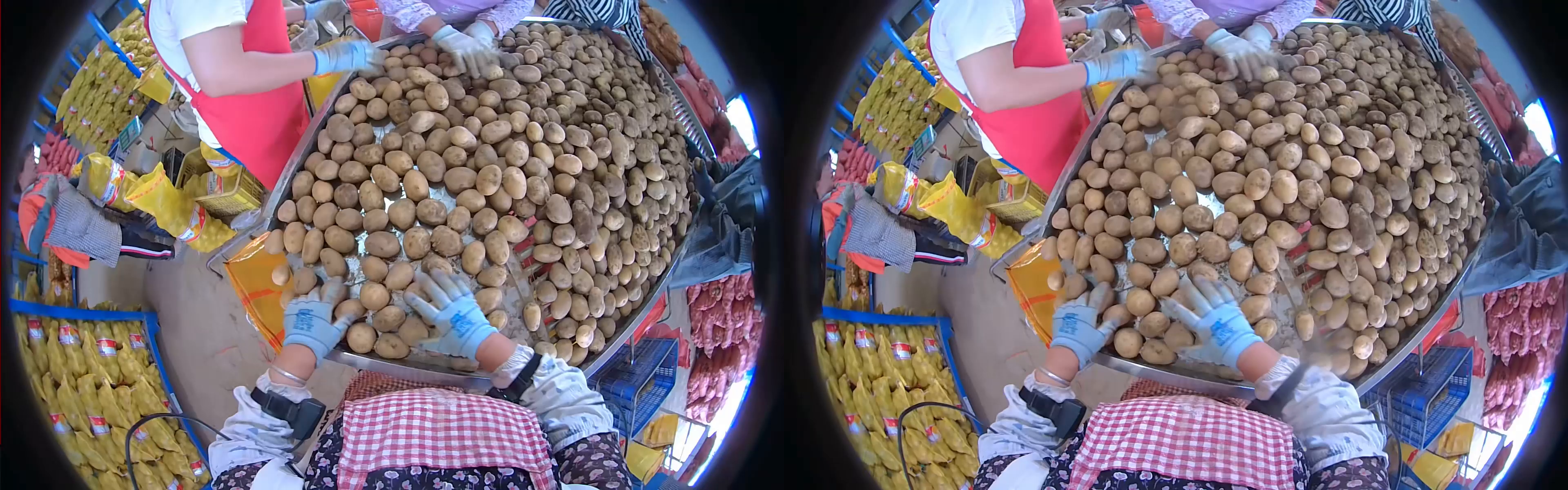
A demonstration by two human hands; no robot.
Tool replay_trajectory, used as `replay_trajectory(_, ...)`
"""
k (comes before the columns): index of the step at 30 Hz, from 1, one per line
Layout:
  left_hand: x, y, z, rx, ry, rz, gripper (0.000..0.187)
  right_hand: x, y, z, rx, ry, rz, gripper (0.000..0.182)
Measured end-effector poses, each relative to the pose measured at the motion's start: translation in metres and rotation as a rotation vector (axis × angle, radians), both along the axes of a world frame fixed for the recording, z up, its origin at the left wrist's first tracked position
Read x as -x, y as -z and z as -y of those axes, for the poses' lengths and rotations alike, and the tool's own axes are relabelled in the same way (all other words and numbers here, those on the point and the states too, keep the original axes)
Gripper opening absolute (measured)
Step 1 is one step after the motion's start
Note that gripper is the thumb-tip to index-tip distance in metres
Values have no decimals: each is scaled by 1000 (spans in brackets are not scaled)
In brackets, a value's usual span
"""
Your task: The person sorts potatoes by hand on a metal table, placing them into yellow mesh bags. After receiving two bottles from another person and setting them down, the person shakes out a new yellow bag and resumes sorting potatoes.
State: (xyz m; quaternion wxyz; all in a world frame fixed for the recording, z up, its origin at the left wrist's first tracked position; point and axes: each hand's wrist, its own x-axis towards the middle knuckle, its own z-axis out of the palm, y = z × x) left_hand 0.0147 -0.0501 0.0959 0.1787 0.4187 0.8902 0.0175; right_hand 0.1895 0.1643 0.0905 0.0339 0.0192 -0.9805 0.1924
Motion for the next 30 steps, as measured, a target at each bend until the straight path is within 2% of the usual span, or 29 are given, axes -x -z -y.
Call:
replay_trajectory(2, 17, -2, -8, 194, -185, 67, 53, -8, 13, 5, -49, -25, 9, 72)
replay_trajectory(3, 18, -2, -18, 193, -175, 66, 53, -11, 17, 7, -99, -48, 19, 73)
replay_trajectory(4, 16, 0, -32, -89, -118, -33, 50, 1, 13, 11, 16, -84, 65, 70)
replay_trajectory(5, 16, 4, -46, -375, -53, -126, 48, 12, 15, 15, 10, -61, 70, 70)
replay_trajectory(6, 24, 19, -62, -514, 102, -154, 48, 23, 20, 17, 62, -137, -2, 69)
replay_trajectory(7, 25, 25, -76, -526, 120, -150, 48, 34, 18, 17, 112, -216, -77, 68)
replay_trajectory(8, 24, 31, -90, -440, 138, -157, 48, 38, 14, 15, 223, -219, -106, 61)
replay_trajectory(9, 24, 32, -101, -350, 152, -163, 49, 45, -2, 2, 217, -206, -105, 61)
replay_trajectory(10, 25, 18, -111, -120, 78, -35, 55, 55, -22, -21, 86, -71, 155, 54)
replay_trajectory(11, 25, 8, -116, -123, 82, -33, 55, 59, -33, -40, -44, 63, 415, 48)
replay_trajectory(13, 25, -2, -124, 75, -66, 117, 63, 23, -8, -98, -35, 570, -245, 39)
replay_trajectory(15, 18, 20, -127, 60, -58, 74, 67, 8, 23, -129, -287, 970, -200, 49)
replay_trajectory(16, 15, 28, -130, 35, -63, 27, 67, 7, 28, -130, -285, 973, -201, 49)
replay_trajectory(17, 14, 33, -133, 4, -65, -23, 68, 6, 32, -132, -307, 978, -92, 50)
replay_trajectory(18, 15, 29, -134, 0, -97, 24, 67, 9, 24, -132, -331, 979, 14, 51)
replay_trajectory(19, 16, 28, -129, -5, -95, 23, 67, 8, 16, -131, -335, 981, 11, 51)
replay_trajectory(21, 23, 27, -117, -18, -6, 85, 61, 3, -9, -124, 30, 930, 286, 56)
replay_trajectory(22, 23, 10, -117, 42, -13, 101, 59, 1, -22, -121, 194, 925, 443, 59)
replay_trajectory(23, 25, 4, -119, 37, -5, 98, 59, -4, -13, -121, 192, 934, 438, 59)
replay_trajectory(25, 27, -5, -123, -27, -236, 322, 62, -11, 4, -113, 168, 810, 280, 60)
replay_trajectory(27, 20, -7, -145, -76, -256, 302, 61, 0, 5, -105, 160, 817, 255, 61)
replay_trajectory(29, 14, 9, -166, -738, 87, -29, 56, 9, 15, -104, 252, 874, 238, 62)
replay_trajectory(30, 14, 14, -174, -734, 94, -30, 56, 9, 5, -105, 398, 844, 266, 52)
